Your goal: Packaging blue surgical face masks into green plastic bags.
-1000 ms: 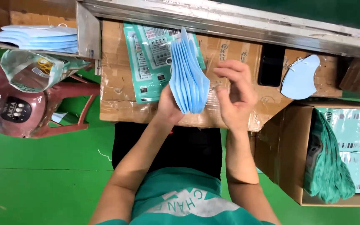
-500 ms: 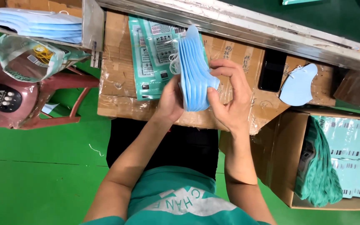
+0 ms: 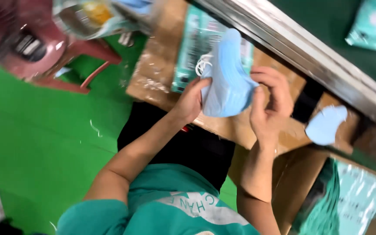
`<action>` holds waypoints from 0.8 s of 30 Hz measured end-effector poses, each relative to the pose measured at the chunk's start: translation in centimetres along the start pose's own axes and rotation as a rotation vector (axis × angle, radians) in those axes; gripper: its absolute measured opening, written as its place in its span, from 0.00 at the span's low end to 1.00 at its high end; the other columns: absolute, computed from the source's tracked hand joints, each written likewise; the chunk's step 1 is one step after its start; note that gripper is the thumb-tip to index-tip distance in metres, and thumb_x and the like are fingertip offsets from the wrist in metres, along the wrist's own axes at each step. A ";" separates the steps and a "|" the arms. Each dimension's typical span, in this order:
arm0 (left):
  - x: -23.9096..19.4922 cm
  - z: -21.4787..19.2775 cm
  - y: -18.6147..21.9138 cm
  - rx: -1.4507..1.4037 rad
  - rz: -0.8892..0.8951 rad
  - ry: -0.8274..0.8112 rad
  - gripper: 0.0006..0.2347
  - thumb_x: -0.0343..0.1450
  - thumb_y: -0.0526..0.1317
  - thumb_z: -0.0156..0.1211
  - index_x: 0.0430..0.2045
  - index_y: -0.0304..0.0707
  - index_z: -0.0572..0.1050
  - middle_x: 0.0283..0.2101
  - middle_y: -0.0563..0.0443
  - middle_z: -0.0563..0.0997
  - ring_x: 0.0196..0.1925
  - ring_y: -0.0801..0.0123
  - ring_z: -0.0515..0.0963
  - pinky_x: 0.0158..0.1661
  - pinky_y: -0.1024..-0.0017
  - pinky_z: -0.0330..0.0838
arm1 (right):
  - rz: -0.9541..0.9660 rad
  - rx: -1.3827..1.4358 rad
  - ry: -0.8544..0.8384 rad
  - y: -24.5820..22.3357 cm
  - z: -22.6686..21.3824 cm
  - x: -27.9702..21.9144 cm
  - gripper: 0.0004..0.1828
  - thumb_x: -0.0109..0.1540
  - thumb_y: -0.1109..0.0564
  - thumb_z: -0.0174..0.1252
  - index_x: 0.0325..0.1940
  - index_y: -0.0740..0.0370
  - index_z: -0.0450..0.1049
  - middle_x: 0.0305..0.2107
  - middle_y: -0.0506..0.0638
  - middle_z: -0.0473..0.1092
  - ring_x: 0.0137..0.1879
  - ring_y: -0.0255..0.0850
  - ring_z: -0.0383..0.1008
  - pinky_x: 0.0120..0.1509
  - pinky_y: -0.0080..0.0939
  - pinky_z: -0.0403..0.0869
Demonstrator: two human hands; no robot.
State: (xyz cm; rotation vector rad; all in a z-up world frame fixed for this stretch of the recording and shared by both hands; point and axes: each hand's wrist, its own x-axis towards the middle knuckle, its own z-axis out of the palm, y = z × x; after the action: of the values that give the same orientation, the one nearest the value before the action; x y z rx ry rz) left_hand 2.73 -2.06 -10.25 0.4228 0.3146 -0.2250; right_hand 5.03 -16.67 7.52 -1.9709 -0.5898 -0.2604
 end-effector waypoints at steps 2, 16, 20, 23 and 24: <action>-2.3 -0.9 2.4 0.020 0.022 0.006 0.18 0.75 0.40 0.55 0.59 0.33 0.68 0.55 0.46 0.79 0.57 0.64 0.79 0.59 0.64 0.72 | 0.014 0.073 -0.013 -1.0 1.8 1.5 0.10 0.67 0.73 0.52 0.49 0.68 0.75 0.51 0.55 0.74 0.58 0.45 0.76 0.65 0.40 0.74; -13.2 -8.2 8.2 0.085 0.205 0.165 0.17 0.75 0.38 0.59 0.57 0.28 0.70 0.52 0.46 0.80 0.53 0.66 0.79 0.56 0.63 0.73 | -0.627 -0.426 -0.289 3.3 22.4 17.7 0.11 0.59 0.65 0.67 0.45 0.62 0.77 0.35 0.56 0.76 0.41 0.57 0.76 0.43 0.52 0.73; -11.9 -6.9 9.8 0.007 0.210 0.104 0.16 0.77 0.39 0.57 0.57 0.27 0.70 0.53 0.47 0.80 0.53 0.66 0.79 0.57 0.64 0.73 | -0.411 -0.326 -0.130 0.0 18.4 15.1 0.08 0.65 0.65 0.66 0.48 0.63 0.78 0.35 0.55 0.78 0.38 0.49 0.79 0.43 0.46 0.76; -10.4 -5.4 11.0 -0.004 0.287 0.127 0.15 0.76 0.38 0.56 0.56 0.29 0.70 0.53 0.49 0.80 0.54 0.68 0.80 0.59 0.65 0.73 | -0.166 -0.093 -0.004 -0.9 12.7 9.0 0.07 0.70 0.65 0.62 0.53 0.65 0.79 0.37 0.53 0.79 0.41 0.37 0.81 0.51 0.37 0.77; -9.5 -5.0 11.5 0.060 0.368 0.106 0.14 0.77 0.37 0.56 0.56 0.29 0.71 0.54 0.48 0.80 0.55 0.68 0.80 0.59 0.65 0.73 | -0.019 -0.067 -0.110 0.0 11.0 6.7 0.08 0.68 0.65 0.62 0.51 0.66 0.78 0.37 0.53 0.79 0.42 0.38 0.79 0.51 0.37 0.75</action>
State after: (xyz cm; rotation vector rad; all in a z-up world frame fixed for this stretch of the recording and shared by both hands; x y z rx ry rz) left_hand -4.11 11.71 -7.12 0.5449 0.3283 0.1483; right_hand 9.95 -4.99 5.29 -2.0548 -0.6788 -0.1861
